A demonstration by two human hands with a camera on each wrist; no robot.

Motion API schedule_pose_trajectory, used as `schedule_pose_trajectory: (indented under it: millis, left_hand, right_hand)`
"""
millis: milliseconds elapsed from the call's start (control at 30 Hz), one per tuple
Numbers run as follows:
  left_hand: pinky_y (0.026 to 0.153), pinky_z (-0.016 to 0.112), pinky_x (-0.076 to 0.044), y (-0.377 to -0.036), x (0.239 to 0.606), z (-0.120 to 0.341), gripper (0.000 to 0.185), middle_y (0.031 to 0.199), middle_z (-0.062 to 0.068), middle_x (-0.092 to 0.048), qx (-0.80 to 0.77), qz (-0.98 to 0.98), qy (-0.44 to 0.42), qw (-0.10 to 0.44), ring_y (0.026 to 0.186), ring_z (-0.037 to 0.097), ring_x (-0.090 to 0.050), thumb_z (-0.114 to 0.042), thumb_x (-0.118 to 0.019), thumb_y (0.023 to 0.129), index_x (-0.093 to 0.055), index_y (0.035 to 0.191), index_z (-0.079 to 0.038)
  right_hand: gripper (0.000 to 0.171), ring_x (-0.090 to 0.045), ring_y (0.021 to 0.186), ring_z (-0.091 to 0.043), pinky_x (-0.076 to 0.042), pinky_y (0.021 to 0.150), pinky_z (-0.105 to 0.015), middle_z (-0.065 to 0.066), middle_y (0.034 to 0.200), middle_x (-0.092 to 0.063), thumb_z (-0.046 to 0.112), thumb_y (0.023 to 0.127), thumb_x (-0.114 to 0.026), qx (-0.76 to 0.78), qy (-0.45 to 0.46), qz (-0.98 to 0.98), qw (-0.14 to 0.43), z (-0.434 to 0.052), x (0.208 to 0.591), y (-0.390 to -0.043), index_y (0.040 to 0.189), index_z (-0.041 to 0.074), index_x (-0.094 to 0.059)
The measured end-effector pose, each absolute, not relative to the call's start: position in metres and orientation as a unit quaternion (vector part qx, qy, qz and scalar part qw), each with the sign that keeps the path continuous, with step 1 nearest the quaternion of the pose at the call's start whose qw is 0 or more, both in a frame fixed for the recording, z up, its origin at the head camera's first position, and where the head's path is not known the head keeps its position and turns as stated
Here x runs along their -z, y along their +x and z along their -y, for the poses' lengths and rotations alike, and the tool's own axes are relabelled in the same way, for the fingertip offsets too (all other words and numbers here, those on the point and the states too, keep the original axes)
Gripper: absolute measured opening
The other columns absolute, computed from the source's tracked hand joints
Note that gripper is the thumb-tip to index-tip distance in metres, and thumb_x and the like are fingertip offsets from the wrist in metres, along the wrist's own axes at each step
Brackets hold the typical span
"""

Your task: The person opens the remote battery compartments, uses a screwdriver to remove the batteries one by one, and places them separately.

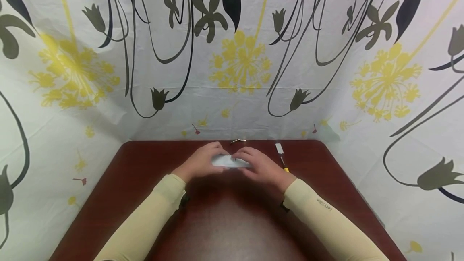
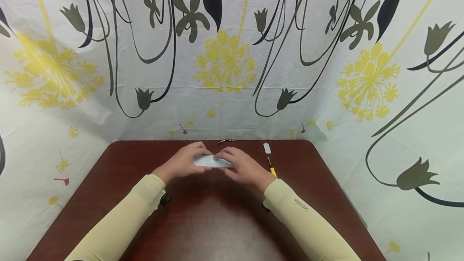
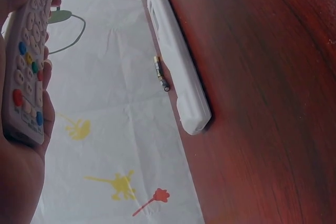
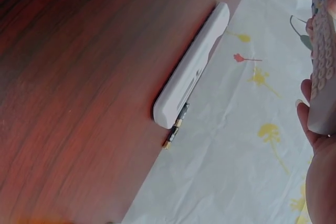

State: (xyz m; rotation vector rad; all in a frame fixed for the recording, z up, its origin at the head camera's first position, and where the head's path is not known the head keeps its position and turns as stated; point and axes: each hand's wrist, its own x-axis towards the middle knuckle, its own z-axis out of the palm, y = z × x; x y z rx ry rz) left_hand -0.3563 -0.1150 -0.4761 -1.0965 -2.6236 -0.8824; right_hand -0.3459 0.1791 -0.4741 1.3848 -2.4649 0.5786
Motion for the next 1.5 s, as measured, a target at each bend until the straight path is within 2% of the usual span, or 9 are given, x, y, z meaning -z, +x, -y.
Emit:
schedule_pose_trajectory:
  millis: [467,933,1500]
  left_hand:
    - [0.081,0.032,-0.055,-0.3554,0.4754,0.1167,0.038,0.108,-0.013,-0.061,0.297,0.880,-0.362,0.077,0.094,0.009,-0.058,-0.044,-0.091,0.092,-0.080,0.124,-0.026]
    - [0.080,0.032,-0.054,-0.3549,0.4738,0.1168,0.037,0.106,-0.012,-0.060,0.298,0.877,-0.368,0.078,0.092,0.009,-0.058,-0.040,-0.091,0.092,-0.080,0.124,-0.025]
    - [0.080,0.032,-0.054,-0.3529,0.4735,0.1179,0.035,0.107,-0.013,-0.060,0.298,0.879,-0.367,0.064,0.093,0.009,-0.058,-0.041,-0.090,0.093,-0.080,0.124,-0.027]
  right_hand:
    - [0.043,-0.060,0.121,-0.017,-0.055,0.102,-0.036,0.002,0.138,-0.063,0.021,0.104,-0.074,-0.195,0.487,0.841,0.130,-0.1817,0.4767,-0.3494,0.147,0.024,-0.067]
    - [0.042,-0.060,0.122,-0.016,-0.054,0.103,-0.036,0.003,0.137,-0.063,0.018,0.104,-0.074,-0.194,0.497,0.835,0.138,-0.1807,0.4755,-0.3480,0.146,0.023,-0.068]
    - [0.044,-0.061,0.120,-0.016,-0.057,0.100,-0.036,0.001,0.137,-0.064,0.018,0.103,-0.078,-0.169,0.508,0.833,0.140,-0.1816,0.4705,-0.3438,0.146,0.022,-0.067]
